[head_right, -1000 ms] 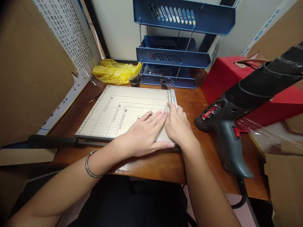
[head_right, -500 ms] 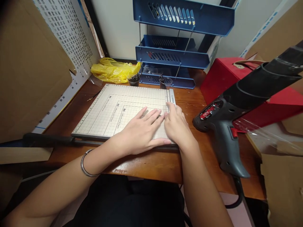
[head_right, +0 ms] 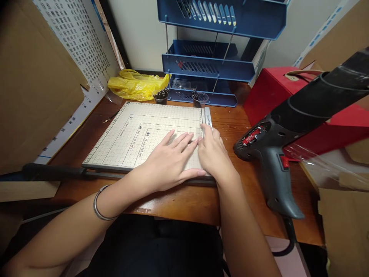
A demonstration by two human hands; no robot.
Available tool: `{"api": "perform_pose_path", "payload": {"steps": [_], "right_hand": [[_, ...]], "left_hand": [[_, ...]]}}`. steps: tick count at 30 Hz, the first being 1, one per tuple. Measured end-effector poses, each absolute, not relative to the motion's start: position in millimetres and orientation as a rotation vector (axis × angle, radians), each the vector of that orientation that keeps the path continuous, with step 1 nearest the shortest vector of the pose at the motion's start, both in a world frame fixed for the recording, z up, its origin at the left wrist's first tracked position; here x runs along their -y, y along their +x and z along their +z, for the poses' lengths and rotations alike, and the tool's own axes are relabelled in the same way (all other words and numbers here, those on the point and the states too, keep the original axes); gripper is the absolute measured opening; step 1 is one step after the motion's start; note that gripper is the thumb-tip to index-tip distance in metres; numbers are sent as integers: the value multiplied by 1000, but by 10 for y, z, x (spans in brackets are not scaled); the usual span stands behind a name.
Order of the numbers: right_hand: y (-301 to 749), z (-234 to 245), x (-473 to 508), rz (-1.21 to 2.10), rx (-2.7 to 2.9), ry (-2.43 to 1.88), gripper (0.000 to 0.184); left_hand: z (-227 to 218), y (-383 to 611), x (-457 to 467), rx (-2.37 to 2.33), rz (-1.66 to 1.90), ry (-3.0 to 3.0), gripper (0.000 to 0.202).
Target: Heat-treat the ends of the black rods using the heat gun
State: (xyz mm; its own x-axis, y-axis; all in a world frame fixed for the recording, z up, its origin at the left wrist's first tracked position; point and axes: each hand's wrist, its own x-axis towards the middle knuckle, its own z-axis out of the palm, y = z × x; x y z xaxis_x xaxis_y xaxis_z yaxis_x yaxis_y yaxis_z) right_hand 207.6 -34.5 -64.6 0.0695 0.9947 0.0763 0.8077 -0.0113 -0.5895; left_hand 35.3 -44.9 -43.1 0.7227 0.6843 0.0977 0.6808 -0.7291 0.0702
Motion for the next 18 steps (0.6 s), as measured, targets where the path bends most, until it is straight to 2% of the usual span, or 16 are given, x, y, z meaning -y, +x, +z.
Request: {"api": "perform_pose_path", "payload": {"steps": [12,18], "right_hand": [[2057,-602,380,490,1790,-1850,53],[2058,-529,375,505,1558,-1945,53]], "left_hand": [[-388,322,422,-1092,118,2788,93],[-408,321,415,-1101,128,2780,96]]}}
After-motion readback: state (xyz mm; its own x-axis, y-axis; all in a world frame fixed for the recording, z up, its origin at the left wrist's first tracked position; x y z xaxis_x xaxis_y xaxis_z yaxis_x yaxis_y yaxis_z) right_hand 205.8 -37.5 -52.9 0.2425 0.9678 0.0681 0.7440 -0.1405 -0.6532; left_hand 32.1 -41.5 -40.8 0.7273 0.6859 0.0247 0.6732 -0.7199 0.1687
